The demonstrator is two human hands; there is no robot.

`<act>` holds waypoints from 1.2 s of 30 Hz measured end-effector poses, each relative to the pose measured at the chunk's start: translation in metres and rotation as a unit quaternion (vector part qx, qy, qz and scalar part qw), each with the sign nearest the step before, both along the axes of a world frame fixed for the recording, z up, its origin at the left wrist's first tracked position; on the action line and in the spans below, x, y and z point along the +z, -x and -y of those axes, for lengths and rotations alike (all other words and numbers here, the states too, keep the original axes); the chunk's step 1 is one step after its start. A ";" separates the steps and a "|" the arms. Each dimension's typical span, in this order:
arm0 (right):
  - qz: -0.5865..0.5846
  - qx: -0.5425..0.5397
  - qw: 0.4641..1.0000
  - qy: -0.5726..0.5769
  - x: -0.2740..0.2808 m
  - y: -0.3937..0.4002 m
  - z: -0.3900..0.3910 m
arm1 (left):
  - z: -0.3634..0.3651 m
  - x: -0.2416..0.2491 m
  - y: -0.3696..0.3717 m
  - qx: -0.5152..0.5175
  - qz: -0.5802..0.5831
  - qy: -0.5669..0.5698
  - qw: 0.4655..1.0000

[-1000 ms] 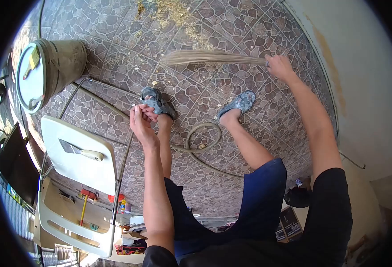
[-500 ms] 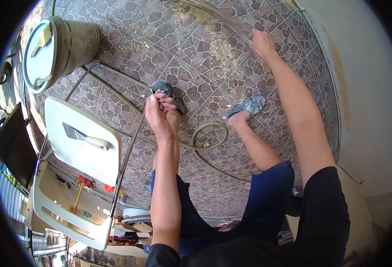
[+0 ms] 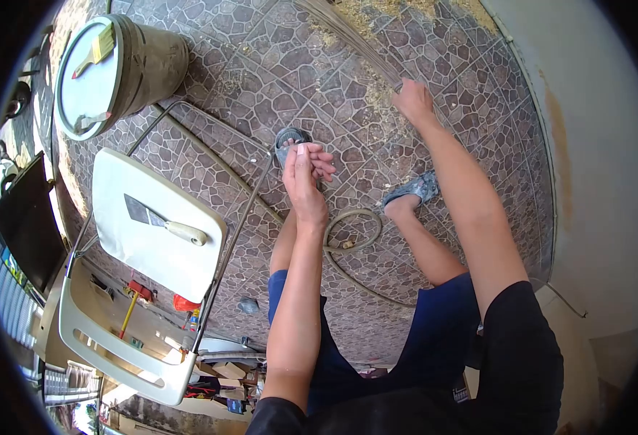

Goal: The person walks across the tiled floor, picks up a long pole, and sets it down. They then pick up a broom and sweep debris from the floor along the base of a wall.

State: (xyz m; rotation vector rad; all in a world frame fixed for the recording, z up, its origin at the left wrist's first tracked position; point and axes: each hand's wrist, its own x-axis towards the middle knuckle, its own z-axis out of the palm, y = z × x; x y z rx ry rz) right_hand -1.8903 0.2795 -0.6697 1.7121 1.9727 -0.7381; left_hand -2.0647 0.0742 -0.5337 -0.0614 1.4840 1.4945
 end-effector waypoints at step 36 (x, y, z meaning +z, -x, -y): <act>-0.049 0.001 0.999 0.016 -0.036 0.056 0.031 | -0.013 -0.005 0.032 -0.027 0.024 0.013 0.999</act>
